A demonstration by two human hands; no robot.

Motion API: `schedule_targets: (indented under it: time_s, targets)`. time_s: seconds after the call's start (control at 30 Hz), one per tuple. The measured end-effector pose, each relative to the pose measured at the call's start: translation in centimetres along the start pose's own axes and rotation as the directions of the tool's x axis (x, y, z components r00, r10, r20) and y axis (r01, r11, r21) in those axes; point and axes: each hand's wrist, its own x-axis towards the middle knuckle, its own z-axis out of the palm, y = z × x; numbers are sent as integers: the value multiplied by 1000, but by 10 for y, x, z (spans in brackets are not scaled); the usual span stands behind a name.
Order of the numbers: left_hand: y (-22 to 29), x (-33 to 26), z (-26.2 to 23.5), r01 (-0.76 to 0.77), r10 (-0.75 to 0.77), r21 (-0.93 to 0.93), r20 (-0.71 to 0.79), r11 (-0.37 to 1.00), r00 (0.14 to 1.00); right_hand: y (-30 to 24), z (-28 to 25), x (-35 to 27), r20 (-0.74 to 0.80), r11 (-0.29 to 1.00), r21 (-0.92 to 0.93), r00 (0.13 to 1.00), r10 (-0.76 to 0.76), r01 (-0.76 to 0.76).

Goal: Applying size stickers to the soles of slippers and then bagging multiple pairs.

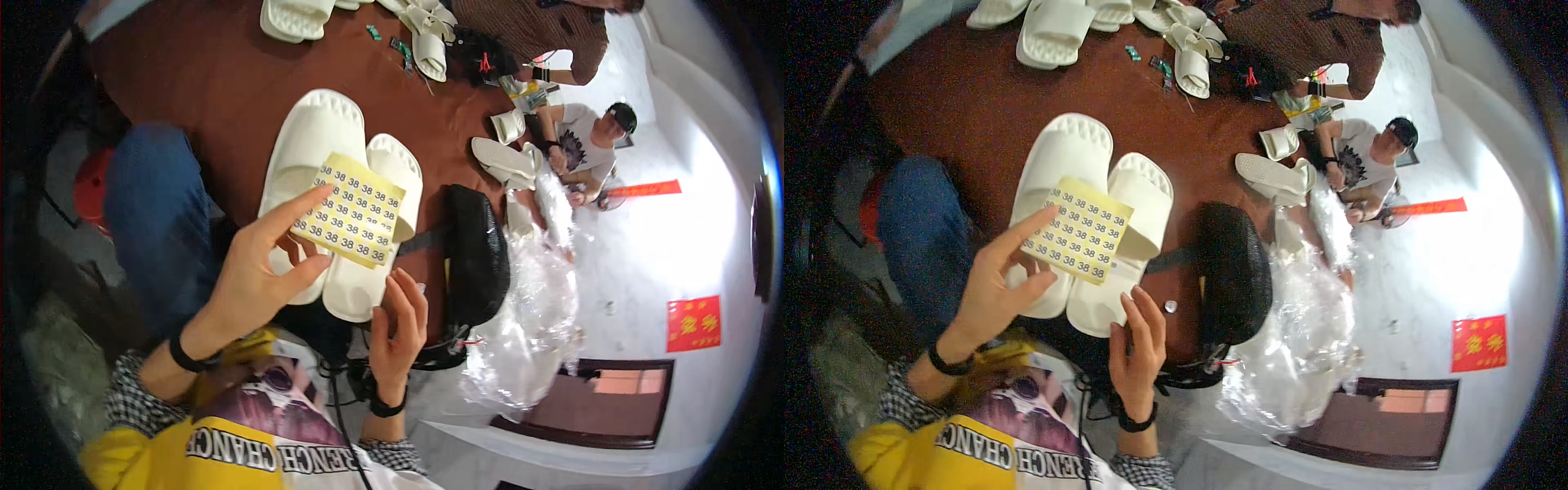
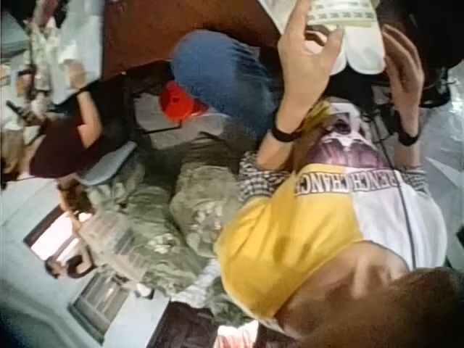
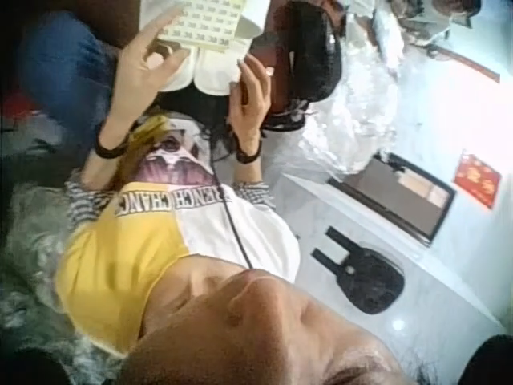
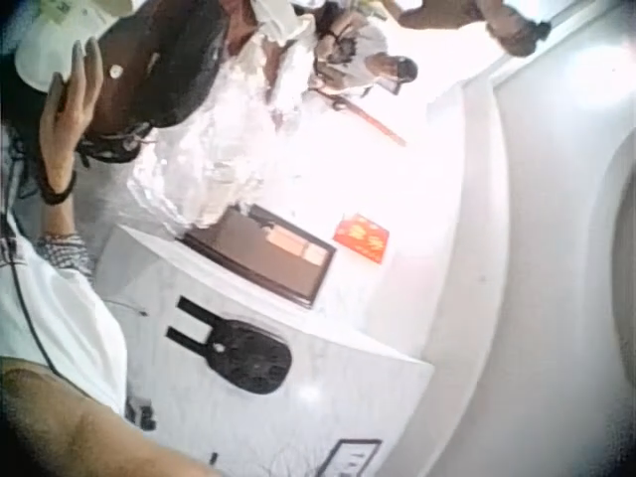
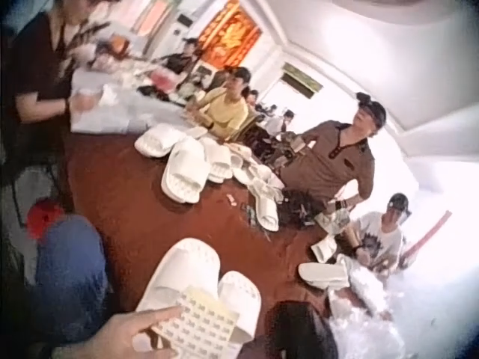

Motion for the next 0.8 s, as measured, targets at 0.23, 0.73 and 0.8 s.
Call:
schedule_targets:
  time_s: [0.23,0.73,0.8]
  targets:
    - [-7,-5,7,-48,48,25,-21,999,999,-1,-4,-12,7,999,8,999,41,-41]
    - [3,-7,1,32,-44,76,157,997,987,-28,8,0,-44,743,650,968,247,-160]
    - [7,-7,3,-5,-13,114,163,993,987,-33,10,9,-21,789,562,950,313,-248]
